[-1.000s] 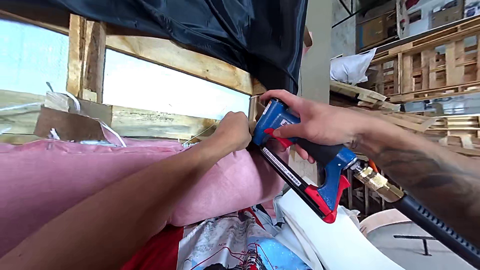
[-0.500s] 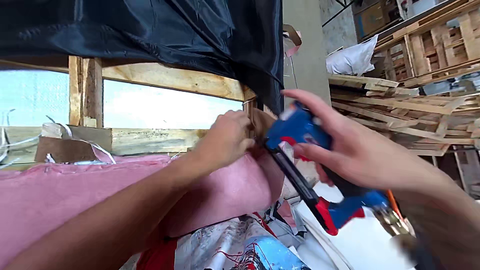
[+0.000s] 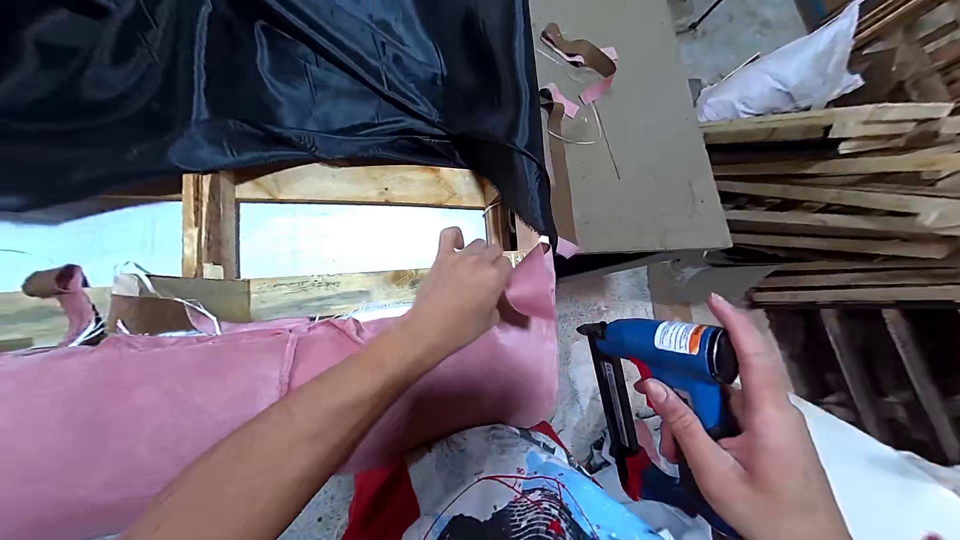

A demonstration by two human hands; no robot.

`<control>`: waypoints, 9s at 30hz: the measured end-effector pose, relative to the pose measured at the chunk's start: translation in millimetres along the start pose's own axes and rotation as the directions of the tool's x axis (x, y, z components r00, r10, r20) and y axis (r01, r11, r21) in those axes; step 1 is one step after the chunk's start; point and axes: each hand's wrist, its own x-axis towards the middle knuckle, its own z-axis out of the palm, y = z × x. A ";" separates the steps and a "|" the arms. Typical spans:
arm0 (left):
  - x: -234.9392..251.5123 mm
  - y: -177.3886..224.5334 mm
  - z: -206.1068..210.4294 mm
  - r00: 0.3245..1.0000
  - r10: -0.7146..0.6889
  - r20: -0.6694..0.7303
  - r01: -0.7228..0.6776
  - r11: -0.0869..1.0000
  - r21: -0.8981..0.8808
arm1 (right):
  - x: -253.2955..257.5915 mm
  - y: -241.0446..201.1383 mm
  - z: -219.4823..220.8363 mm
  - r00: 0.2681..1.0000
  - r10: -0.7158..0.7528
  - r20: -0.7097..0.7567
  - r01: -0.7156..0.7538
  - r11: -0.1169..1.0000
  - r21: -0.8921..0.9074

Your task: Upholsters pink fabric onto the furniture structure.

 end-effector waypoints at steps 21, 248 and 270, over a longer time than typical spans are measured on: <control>-1.6 9.8 -25.6 0.981 -0.031 0.192 0.047 0.996 -0.079 | 17.5 -15.2 26.5 0.994 -0.106 0.036 0.109 0.988 -0.113; -63.3 -78.5 -23.4 0.959 -0.260 0.107 0.277 0.801 -0.531 | 68.3 -96.5 49.8 0.843 0.058 0.535 -0.264 0.911 0.318; -55.4 -96.1 -44.3 0.815 -0.533 0.227 0.550 0.591 -0.590 | 160.5 -174.4 92.1 0.653 0.341 0.676 -0.317 0.934 -0.165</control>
